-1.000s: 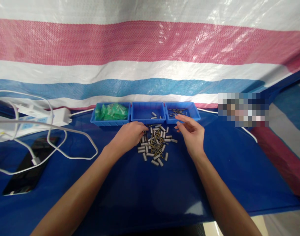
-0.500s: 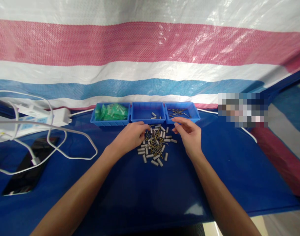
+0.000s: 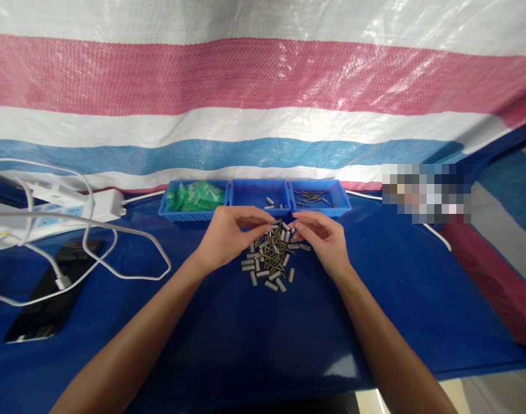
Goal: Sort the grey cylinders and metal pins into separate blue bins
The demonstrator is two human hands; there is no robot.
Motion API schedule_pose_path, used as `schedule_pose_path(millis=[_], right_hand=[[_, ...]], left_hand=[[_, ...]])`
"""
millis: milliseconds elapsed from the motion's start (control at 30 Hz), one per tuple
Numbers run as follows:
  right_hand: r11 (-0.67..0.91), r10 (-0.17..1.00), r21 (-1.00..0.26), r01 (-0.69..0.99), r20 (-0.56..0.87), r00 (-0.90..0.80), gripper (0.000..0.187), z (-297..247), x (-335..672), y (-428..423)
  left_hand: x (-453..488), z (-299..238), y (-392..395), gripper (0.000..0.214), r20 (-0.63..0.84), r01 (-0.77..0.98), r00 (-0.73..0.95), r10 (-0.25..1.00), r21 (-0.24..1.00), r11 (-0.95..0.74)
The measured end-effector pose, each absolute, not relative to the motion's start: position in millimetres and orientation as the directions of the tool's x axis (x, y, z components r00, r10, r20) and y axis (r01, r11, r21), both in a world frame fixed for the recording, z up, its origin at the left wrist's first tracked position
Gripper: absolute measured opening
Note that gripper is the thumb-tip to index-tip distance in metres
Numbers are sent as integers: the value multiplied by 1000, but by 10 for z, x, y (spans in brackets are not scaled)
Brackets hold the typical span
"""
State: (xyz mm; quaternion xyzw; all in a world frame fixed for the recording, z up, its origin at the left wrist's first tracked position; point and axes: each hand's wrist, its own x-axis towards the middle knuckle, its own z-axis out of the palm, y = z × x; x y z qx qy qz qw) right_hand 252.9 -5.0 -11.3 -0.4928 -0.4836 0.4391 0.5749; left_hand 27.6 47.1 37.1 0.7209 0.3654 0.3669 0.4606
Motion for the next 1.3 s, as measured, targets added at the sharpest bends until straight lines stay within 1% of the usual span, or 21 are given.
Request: schedule_pose_path(millis=[133, 200, 267, 500, 600, 667, 767, 900, 1033, 1167, 1300], right_hand=[[89, 996, -990, -109, 91, -15, 28, -112, 2497, -93], [68, 996, -987, -143, 77, -54, 31, -120, 2478, -106], [48, 996, -985, -168, 59, -60, 32, -129, 2462, -112], [21, 1000, -974, -225, 25, -14, 33, -131, 2458, -106], [21, 1000, -976, -218, 21, 0, 32, -127, 2465, -105], [23, 1000, -975, -219, 24, -2, 31, -127, 2469, -105], [22, 1000, -973, -228, 26, -12, 28, -127, 2472, -105], [11, 999, -975, -224, 19, -31, 25, -130, 2472, -106], [17, 998, -978, -208, 29, -55, 25, -124, 2464, -107], [21, 1000, -977, -211, 25, -17, 26, -107, 2458, -104], [7, 1000, -973, -230, 2, 19, 27, -110, 2451, -100]], left_hand=[[313, 376, 451, 24, 82, 67, 450, 889, 990, -125], [332, 378, 446, 29, 35, 48, 447, 894, 997, -64], [347, 378, 442, 32, -2, 71, 440, 898, 997, -32], [348, 349, 440, 38, -21, 255, 407, 913, 963, -92], [343, 335, 439, 40, -9, 290, 399, 917, 950, -117], [347, 328, 440, 38, -1, 272, 401, 916, 955, -118], [365, 327, 437, 32, 26, 177, 406, 914, 978, -107], [391, 350, 426, 32, 71, 77, 381, 922, 991, -108], [397, 366, 423, 32, 73, 36, 368, 927, 995, -93], [388, 341, 425, 32, 86, 10, 379, 921, 995, -97], [377, 301, 423, 20, 109, 45, 403, 909, 989, -139]])
